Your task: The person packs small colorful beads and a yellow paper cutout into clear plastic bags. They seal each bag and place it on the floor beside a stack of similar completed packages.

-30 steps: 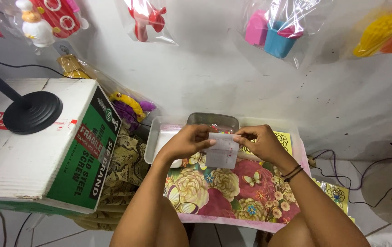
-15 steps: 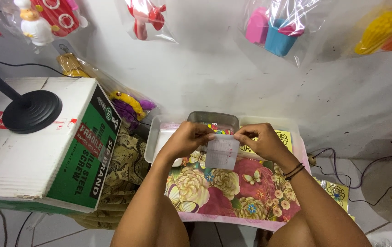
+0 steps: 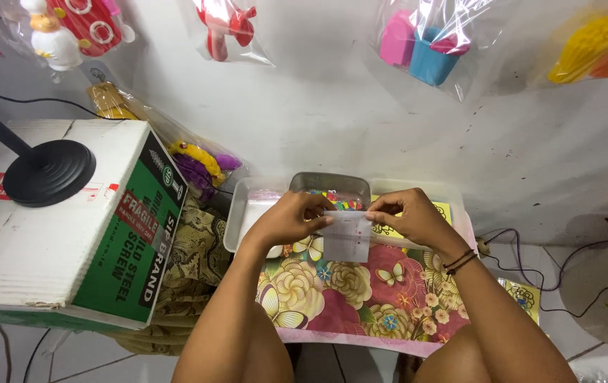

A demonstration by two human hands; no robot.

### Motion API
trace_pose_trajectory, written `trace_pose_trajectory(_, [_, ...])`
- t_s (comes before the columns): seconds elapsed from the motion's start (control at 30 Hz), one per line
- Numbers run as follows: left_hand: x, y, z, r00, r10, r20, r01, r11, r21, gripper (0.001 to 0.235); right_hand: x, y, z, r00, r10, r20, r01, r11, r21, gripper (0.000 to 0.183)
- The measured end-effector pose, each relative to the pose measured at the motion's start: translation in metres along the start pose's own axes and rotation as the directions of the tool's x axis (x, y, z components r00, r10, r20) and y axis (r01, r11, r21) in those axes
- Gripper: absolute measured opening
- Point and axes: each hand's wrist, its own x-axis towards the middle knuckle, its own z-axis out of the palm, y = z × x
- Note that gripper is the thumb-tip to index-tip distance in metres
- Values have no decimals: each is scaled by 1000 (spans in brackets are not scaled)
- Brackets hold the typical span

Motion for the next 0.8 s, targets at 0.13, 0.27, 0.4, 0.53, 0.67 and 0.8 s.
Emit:
trace_pose_trajectory(0.13, [0,2,0,998,35,-44,-29,991,131,19,-2,-6,-2,1000,12,17,-12,1000,9,11])
trace_pose_trajectory(0.27, [4,-7,0,996,60,-71,-46,982,185,13,-4,-14,-2,997,48,59,-49,999,12,12])
trace_pose_trajectory(0.4, [2,-2,1,996,65,-61,-56,989,137,17,-4,-14,-6,992,75,97,-77,997,14,15])
trace_pose_trajectory(0.53, [4,-9,5,996,67,-67,-59,992,113,18,-4,-18,-3,991,59,117,-52,997,-58,17])
trace_pose_trajectory(0.67, [7,-11,9,995,90,-41,-83,984,159,18,-1,-15,7,995,9,103,0,996,-90,25])
trace_pose_trajectory(0.8, [4,-6,8,996,94,-3,-93,987,135,17,0,-12,12,993,0,120,14,993,-121,16])
